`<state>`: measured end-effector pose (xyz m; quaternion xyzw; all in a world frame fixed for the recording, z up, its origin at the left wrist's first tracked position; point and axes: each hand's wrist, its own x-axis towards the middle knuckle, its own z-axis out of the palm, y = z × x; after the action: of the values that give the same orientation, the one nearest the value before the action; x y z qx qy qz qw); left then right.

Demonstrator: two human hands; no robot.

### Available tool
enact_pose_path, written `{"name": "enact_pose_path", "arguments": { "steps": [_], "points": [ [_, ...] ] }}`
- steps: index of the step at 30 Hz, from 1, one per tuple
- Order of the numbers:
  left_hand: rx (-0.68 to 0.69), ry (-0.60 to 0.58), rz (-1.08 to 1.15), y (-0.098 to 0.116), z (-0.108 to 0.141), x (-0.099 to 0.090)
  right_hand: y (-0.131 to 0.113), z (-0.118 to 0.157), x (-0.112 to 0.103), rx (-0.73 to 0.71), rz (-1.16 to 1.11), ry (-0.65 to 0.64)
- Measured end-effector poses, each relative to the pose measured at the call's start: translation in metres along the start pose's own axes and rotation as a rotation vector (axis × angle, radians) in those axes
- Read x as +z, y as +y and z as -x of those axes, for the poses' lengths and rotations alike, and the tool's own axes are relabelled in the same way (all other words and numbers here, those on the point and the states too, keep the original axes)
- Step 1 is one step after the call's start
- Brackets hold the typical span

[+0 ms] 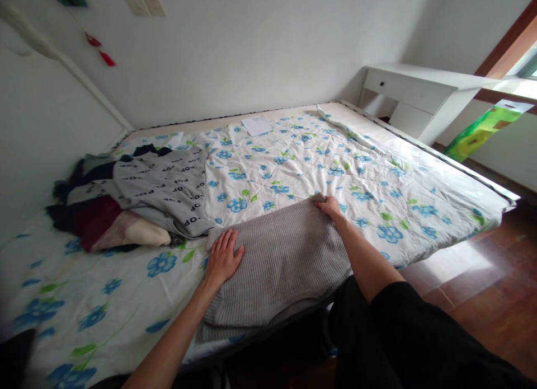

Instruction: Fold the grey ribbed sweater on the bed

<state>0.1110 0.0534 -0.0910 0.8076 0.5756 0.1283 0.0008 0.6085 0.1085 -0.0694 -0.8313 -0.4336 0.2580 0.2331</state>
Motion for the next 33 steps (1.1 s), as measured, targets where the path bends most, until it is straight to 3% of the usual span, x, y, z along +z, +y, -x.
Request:
{"name": "enact_pose_path", "arguments": {
  "steps": [7,10,12,15,18,20,23,27,33],
  "points": [
    [-0.003,-0.012,-0.014,0.003,0.002,-0.001,-0.003,0.019,0.002,-0.026,0.272,0.081],
    [0.0,-0.005,-0.025,0.004,0.002,-0.001,-0.027,0.036,0.011,-0.148,0.353,0.188],
    [-0.005,0.009,-0.03,0.004,0.002,0.0,-0.055,0.051,0.023,-0.259,0.345,0.177],
    [-0.005,0.029,-0.029,0.004,0.003,0.001,-0.109,0.086,0.056,-0.497,0.299,0.061],
    [0.004,0.039,-0.022,0.002,0.004,0.002,-0.156,0.137,0.105,-0.774,0.307,-0.111],
    [0.006,0.041,-0.013,0.0,0.004,0.002,-0.172,0.17,0.135,-0.837,0.317,-0.187],
    [0.014,0.042,0.001,-0.002,0.004,0.0,-0.172,0.2,0.161,-0.819,0.321,-0.246],
    [0.011,0.029,-0.005,-0.001,0.003,-0.003,-0.147,0.187,0.149,-0.809,0.321,-0.278],
    [-0.007,0.014,-0.005,0.001,0.001,-0.004,-0.093,0.108,0.075,-0.654,0.465,-0.383]
  ]
}}
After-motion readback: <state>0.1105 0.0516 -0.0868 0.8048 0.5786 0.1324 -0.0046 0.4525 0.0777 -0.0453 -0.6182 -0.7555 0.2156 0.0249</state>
